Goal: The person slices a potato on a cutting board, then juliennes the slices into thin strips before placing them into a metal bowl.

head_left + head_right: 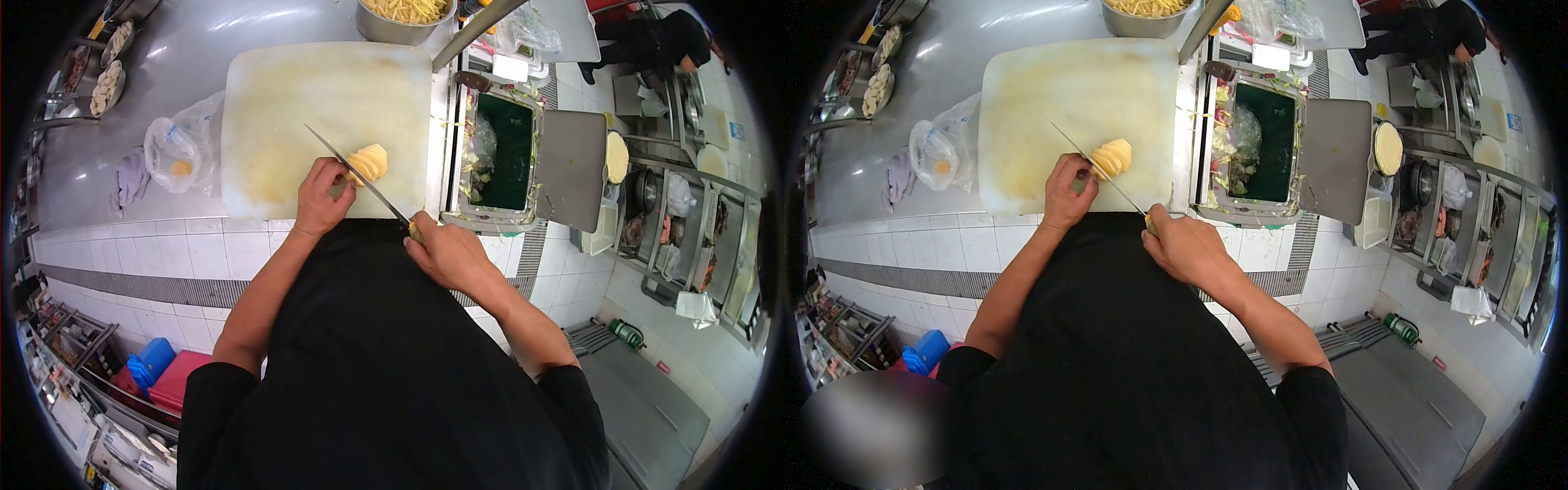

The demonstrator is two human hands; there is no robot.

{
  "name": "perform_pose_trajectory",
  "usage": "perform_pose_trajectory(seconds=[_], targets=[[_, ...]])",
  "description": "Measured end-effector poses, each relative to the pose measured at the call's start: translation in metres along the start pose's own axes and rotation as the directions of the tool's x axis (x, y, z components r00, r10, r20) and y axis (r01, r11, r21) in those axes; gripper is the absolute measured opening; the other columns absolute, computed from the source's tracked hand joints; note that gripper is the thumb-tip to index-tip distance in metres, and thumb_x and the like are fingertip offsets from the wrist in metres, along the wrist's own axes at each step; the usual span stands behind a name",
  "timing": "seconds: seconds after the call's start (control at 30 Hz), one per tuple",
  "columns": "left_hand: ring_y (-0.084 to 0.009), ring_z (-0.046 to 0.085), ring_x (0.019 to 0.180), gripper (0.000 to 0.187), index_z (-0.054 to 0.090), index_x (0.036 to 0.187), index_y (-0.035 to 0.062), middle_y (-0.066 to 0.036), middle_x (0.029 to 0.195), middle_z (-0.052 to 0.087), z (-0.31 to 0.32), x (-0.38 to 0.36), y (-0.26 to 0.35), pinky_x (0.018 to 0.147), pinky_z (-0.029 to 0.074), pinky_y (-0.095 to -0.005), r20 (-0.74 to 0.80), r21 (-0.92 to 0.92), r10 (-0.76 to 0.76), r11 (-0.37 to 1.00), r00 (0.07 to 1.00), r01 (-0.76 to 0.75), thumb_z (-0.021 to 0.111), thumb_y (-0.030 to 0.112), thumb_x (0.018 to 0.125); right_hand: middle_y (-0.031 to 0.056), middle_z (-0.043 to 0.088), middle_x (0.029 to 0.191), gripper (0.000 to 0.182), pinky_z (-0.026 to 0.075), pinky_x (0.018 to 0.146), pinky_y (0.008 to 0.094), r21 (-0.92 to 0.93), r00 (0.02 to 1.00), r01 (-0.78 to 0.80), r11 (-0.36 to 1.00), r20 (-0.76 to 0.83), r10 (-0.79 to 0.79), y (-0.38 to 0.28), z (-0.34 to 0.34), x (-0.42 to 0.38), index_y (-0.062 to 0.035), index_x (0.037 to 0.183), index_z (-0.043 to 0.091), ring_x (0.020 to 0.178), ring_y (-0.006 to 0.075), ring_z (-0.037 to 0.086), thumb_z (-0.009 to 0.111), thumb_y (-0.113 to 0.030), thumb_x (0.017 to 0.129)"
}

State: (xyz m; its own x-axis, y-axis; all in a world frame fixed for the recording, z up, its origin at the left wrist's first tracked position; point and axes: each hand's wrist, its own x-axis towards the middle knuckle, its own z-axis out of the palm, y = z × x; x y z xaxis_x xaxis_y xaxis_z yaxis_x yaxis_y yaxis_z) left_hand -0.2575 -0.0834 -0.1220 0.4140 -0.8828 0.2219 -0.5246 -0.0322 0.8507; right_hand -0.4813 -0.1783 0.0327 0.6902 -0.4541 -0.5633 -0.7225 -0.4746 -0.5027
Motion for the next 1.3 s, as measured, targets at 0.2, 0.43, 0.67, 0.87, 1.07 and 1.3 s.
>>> perform_pose_trajectory(seconds=[0.2,0.43,0.67,0.87,1.07,1.3], targets=[[-0.0271,0.068,0.083,0.026,0.064,0.105,0.0031,-0.012,0.105,0.064,0.002,-0.002,-0.002,0.075,0.058,-0.0358,-0.006,-0.014,-0.01,1.0,1.0,0.01,0.074,0.004,0.081,0.0277,0.068,0.076,0.032,0.052,0.071,0.0596,0.009,1.0,0.009,1.0,-0.023,-0.009,0.003,0.014,0.015,-0.0009,0.109,0.051,0.075,0.0501,0.068,0.059,-0.032,0.102],[-0.0263,0.069,0.086,0.025,0.065,0.106,0.0034,-0.012,0.105,0.064,0.001,-0.001,0.0,0.076,0.059,-0.0354,0.02,-0.015,-0.043,0.999,0.999,0.044,0.074,0.005,0.083,0.0249,0.07,0.076,0.028,0.055,0.069,0.0575,-0.033,0.974,0.071,0.997,-0.212,-0.076,0.006,0.064,0.076,-0.0011,0.107,0.053,0.075,0.0463,0.07,0.061,-0.027,0.099],[-0.0264,0.068,0.087,0.022,0.065,0.105,0.0034,-0.012,0.107,0.064,-0.001,-0.004,0.005,0.076,0.058,-0.0346,-0.013,-0.036,-0.01,0.999,1.0,0.01,0.074,0.005,0.084,0.0256,0.071,0.078,0.031,0.055,0.071,0.0591,0.011,0.984,0.079,0.997,-0.164,-0.076,0.017,0.055,0.083,-0.0022,0.119,0.053,0.076,0.0472,0.071,0.059,-0.026,0.1],[-0.0261,0.067,0.086,0.023,0.065,0.106,0.0036,-0.012,0.108,0.064,0.0,-0.005,0.004,0.076,0.058,-0.0346,-0.02,-0.018,-0.013,1.0,1.0,0.013,0.074,0.005,0.085,0.0268,0.071,0.08,0.044,0.054,0.073,0.0597,0.062,0.984,0.085,0.994,-0.165,-0.074,0.011,0.054,0.071,-0.0071,0.137,0.048,0.078,0.0481,0.07,0.058,-0.029,0.101],[-0.0259,0.067,0.085,0.025,0.065,0.108,0.0038,-0.012,0.108,0.064,0.002,-0.005,0.004,0.076,0.058,-0.0346,-0.026,-0.029,0.017,0.999,1.0,-0.017,0.074,0.004,0.085,0.0268,0.071,0.081,0.052,0.054,0.073,0.0591,0.034,0.981,0.094,0.995,-0.173,-0.087,0.007,0.05,0.067,-0.0076,0.146,0.046,0.078,0.0486,0.07,0.058,-0.03,0.101],[-0.0249,0.068,0.087,0.026,0.063,0.109,0.0023,-0.013,0.108,0.064,-0.001,-0.004,0.003,0.077,0.057,-0.0329,-0.012,-0.027,0.019,0.999,1.0,-0.019,0.074,0.002,0.086,0.0289,0.069,0.078,0.033,0.053,0.075,0.0606,0.034,0.993,-0.001,0.999,-0.118,0.005,-0.003,0.017,0.033,-0.0013,0.112,0.055,0.079,0.05,0.069,0.059,-0.032,0.1]])
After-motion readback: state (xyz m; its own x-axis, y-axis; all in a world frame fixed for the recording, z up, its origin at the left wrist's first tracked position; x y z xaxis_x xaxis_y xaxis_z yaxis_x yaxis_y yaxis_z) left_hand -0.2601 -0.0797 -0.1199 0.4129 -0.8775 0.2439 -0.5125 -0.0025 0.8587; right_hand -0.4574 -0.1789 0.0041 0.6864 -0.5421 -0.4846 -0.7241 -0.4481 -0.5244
